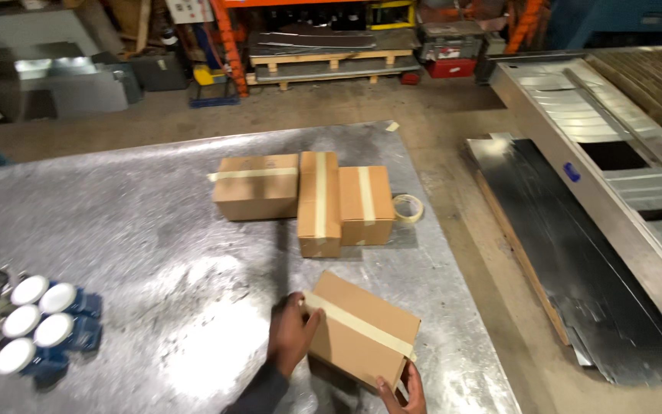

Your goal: The person folds cardboard boxes into shape, places small jars and small boxes inside, and seals them with strips of masking tape.

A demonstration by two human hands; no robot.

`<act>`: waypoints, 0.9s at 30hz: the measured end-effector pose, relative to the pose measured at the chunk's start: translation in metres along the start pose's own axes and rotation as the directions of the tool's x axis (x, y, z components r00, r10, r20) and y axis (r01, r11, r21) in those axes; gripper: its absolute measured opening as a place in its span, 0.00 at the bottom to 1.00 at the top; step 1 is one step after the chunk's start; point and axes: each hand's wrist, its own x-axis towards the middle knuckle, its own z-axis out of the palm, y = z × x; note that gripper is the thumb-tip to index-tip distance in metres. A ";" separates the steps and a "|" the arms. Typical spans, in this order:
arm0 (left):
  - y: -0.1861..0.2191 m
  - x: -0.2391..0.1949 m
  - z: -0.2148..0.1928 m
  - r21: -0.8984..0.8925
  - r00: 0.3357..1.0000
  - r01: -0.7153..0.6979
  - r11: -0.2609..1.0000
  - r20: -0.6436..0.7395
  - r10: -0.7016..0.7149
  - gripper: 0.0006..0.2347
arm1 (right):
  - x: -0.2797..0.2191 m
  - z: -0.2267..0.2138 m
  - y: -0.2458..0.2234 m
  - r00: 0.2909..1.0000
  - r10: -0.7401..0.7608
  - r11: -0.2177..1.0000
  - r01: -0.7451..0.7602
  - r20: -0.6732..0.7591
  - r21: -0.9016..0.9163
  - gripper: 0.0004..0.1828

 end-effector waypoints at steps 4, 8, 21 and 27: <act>-0.028 -0.053 -0.056 -0.339 0.973 0.182 0.923 -0.072 -0.218 0.12 | -0.013 0.020 0.013 0.999 -0.012 0.991 0.018 0.046 -0.131 0.45; -0.051 -0.098 -0.121 -0.419 0.871 0.439 0.795 -0.020 -0.491 0.14 | 0.009 0.042 0.099 0.956 -0.244 0.943 0.274 0.166 -0.192 0.51; -0.201 -0.155 -0.235 -0.208 0.853 0.287 0.935 -0.389 -0.348 0.05 | -0.105 0.176 0.143 0.906 -0.222 0.886 0.342 0.361 -0.314 0.54; -0.215 -0.164 -0.262 -0.182 0.914 0.127 0.975 -0.361 -0.186 0.05 | -0.123 0.185 0.140 0.855 -0.346 0.849 0.460 0.385 -0.259 0.50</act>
